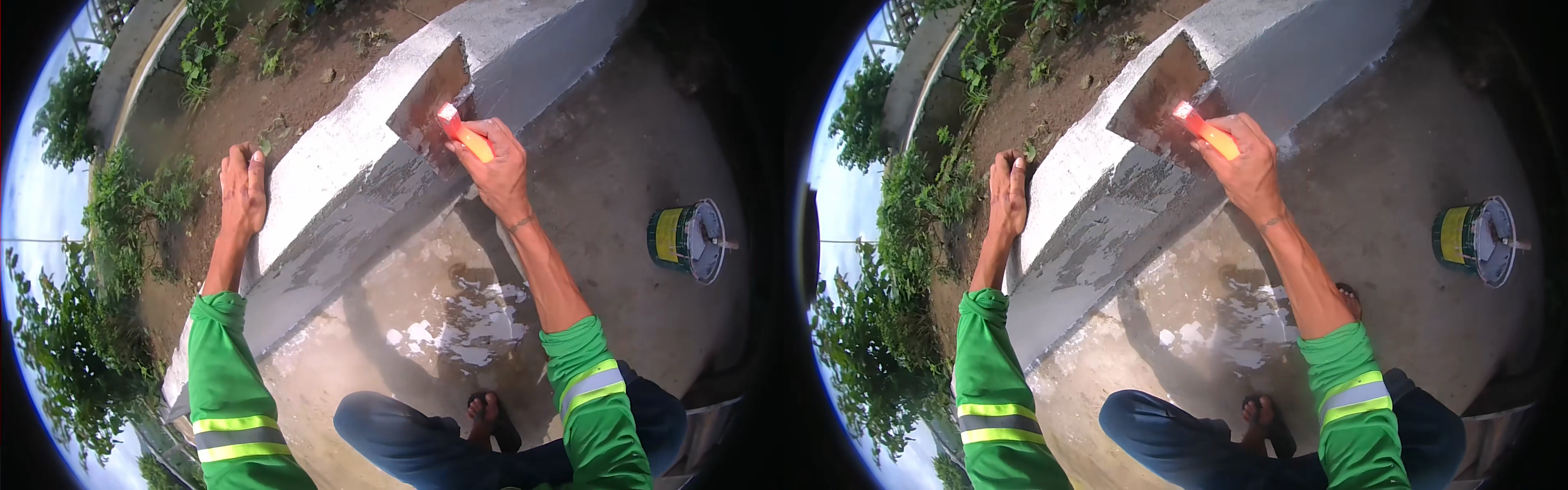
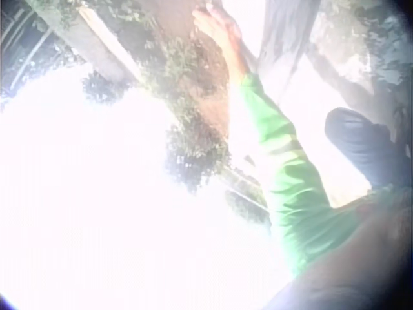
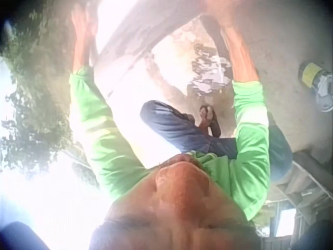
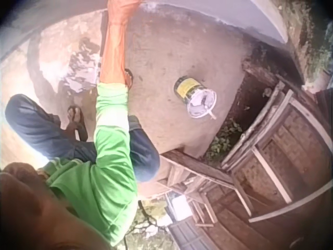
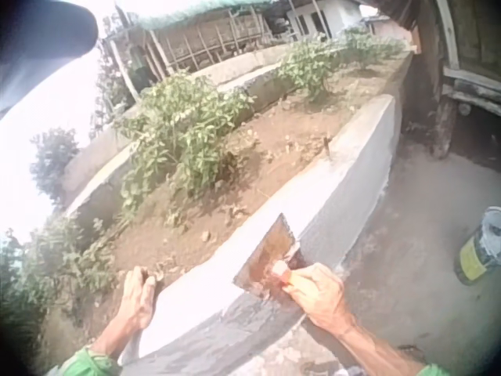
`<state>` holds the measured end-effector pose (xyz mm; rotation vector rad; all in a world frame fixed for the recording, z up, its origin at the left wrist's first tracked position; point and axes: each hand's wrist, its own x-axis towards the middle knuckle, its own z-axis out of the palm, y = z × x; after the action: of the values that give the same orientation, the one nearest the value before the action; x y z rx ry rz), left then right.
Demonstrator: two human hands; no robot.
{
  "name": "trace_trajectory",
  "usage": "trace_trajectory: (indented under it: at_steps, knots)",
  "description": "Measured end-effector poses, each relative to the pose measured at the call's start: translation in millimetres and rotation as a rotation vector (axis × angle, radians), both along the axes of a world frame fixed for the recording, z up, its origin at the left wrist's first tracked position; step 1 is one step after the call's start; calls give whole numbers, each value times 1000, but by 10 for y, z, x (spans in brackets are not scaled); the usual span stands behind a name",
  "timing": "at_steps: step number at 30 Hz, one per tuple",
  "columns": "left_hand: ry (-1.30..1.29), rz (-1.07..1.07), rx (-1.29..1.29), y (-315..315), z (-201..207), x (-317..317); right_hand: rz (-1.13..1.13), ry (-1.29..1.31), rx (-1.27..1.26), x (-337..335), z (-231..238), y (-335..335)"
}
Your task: The person plasters a concrete curb using a trowel, applying white plaster from a bucket and smoothing it along the side and top surfaces.
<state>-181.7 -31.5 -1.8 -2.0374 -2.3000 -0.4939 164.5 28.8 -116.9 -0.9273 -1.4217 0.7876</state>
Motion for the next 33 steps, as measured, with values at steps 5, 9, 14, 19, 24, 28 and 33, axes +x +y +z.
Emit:
trace_trajectory:
  at_steps: [5,9,14,19,24,28,33]
  knots:
    - [-22,-3,-14,-23,-103,-25,352,-174,72,-765,-272,-1104]
    - [-20,25,-29,-41,-13,-41,340,17,-319,-500,-287,-1386]
    - [-19,38,-49,-9,1,51,348,521,-767,541,-1228,-989]
    - [-31,48,-76,1,-5,42,441,627,-884,789,-1864,-344]
    - [-53,60,-81,-14,43,46,499,648,-889,731,-2122,11]
    - [-37,74,-102,-16,42,25,491,607,-858,701,-2186,185]
    - [-65,96,-106,6,13,22,524,563,-929,711,-2178,314]
